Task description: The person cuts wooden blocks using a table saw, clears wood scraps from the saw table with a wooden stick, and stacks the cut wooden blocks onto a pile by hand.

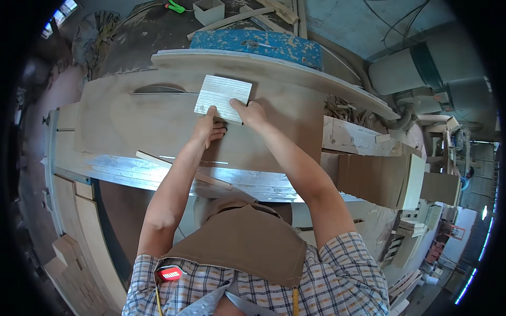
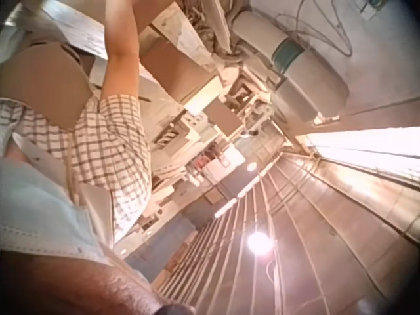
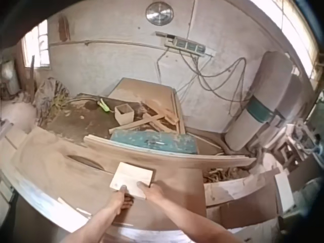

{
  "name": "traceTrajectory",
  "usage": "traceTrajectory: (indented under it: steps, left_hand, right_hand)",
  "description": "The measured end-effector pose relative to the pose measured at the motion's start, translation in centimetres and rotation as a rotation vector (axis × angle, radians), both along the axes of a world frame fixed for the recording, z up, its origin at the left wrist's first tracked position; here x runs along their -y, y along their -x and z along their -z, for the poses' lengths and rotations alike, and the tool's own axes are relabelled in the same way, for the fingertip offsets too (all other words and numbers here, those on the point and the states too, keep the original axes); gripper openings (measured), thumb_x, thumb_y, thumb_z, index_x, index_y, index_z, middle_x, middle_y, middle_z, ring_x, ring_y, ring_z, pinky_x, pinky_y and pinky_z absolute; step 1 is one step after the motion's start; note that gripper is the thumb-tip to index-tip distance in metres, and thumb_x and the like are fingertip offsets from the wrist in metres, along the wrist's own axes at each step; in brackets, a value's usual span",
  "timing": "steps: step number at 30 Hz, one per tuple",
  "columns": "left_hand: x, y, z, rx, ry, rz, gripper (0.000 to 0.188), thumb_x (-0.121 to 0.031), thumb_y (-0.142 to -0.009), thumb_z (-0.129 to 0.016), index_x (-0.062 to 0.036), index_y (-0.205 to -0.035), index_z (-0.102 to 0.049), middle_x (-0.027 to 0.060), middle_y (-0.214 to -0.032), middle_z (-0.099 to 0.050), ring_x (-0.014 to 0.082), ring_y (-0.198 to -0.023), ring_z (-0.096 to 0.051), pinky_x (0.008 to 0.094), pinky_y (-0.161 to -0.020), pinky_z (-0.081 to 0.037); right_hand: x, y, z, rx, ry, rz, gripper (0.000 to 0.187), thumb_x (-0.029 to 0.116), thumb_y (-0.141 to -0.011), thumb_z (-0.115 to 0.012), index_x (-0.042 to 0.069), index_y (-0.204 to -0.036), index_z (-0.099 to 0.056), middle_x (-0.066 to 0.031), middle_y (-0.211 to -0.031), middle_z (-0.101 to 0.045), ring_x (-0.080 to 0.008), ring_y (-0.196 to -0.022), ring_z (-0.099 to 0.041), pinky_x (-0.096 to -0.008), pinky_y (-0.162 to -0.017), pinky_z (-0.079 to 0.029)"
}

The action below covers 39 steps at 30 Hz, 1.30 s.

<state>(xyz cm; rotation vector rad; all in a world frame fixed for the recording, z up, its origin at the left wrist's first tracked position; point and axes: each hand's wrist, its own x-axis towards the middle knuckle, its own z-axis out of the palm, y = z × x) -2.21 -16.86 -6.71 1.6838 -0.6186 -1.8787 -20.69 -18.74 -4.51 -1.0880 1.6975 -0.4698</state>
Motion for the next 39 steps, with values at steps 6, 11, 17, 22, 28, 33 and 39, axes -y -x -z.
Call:
traceTrajectory:
  steps: [6, 11, 17, 22, 28, 33, 39]
  left_hand:
    - [0.5, 1.3, 0.1, 0.087, -0.01, -0.043, 0.07, -0.056, -0.107, -0.043, 0.0054, -0.139, -0.052, 0.0229, -0.119, -0.066, 0.0323, -0.097, -0.07, 0.0437, -0.083, -0.058]
    - [2.3, 2.7, 0.2, 0.138, -0.013, -0.086, 0.066, -0.053, -0.107, -0.041, 0.0053, -0.133, -0.056, 0.0205, -0.112, -0.066, 0.0315, -0.092, -0.071, 0.0447, -0.08, -0.059]
    - [7.0, 5.2, 0.8, 0.072, -0.04, -0.25, 0.059, -0.047, -0.109, -0.037, 0.0022, -0.136, -0.053, 0.0243, -0.124, -0.064, 0.0348, -0.098, -0.07, 0.0501, -0.083, -0.061]
    - [6.4, 5.4, 1.0, 0.046, 0.032, -0.228, 0.054, -0.044, -0.11, -0.038, 0.0008, -0.136, -0.053, 0.0213, -0.12, -0.066, 0.0325, -0.098, -0.071, 0.0483, -0.077, -0.063]
    - [5.0, 5.2, 0.5, 0.025, 0.098, -0.341, 0.061, -0.052, -0.105, -0.049, 0.0008, -0.135, -0.056, 0.0173, -0.123, -0.065, 0.031, -0.101, -0.07, 0.0457, -0.085, -0.06]
    - [2.9, 6.2, -2.0, 0.142, 0.096, -0.388, 0.055, -0.041, -0.1, -0.065, 0.0041, -0.13, -0.059, 0.0165, -0.121, -0.067, 0.0293, -0.105, -0.068, 0.0425, -0.09, -0.056]
    - [2.2, 9.1, 3.0, 0.566, 0.613, -0.592, 0.058, -0.019, -0.091, -0.074, 0.0078, -0.137, -0.05, 0.03, -0.125, -0.058, 0.0463, -0.114, -0.056, 0.0485, -0.105, -0.043]
  right_hand:
    - [-0.2, -0.1, 1.5, -0.078, 0.131, -0.01, 0.075, 0.058, -0.091, -0.063, -0.014, -0.11, -0.07, -0.0343, -0.109, -0.072, -0.0446, -0.11, -0.07, -0.0458, -0.097, -0.053]
    - [1.3, 0.0, 1.9, -0.152, 0.145, -0.04, 0.073, 0.055, -0.093, -0.058, -0.014, -0.112, -0.069, -0.0369, -0.112, -0.069, -0.0479, -0.116, -0.065, -0.0477, -0.102, -0.051]
    - [6.6, 0.1, 2.3, -0.233, 0.159, -0.069, 0.071, 0.052, -0.095, -0.054, -0.015, -0.114, -0.068, -0.0392, -0.119, -0.066, -0.0512, -0.124, -0.057, -0.0503, -0.108, -0.047]
    - [7.2, 1.1, 2.5, -0.26, 0.204, -0.106, 0.073, 0.054, -0.095, -0.054, -0.014, -0.117, -0.067, -0.0376, -0.116, -0.068, -0.0494, -0.119, -0.061, -0.0496, -0.107, -0.048]
    - [6.8, 5.8, 2.4, -0.092, 0.231, -0.102, 0.049, 0.037, -0.101, -0.059, -0.005, -0.125, -0.066, -0.022, -0.108, -0.072, -0.0394, -0.103, -0.069, -0.0452, -0.094, -0.052]
    - [7.0, 8.3, -0.2, -0.522, 0.868, -0.508, 0.053, 0.009, -0.089, -0.065, 0.001, -0.141, -0.055, -0.0181, -0.14, -0.054, -0.0365, -0.13, -0.052, -0.0446, -0.108, -0.045]
    - [12.5, 6.8, -1.9, -0.997, 1.394, -1.343, 0.049, 0.016, -0.097, -0.053, 0.007, -0.146, -0.052, -0.0084, -0.151, -0.051, -0.0255, -0.142, -0.044, -0.0532, -0.119, -0.032]
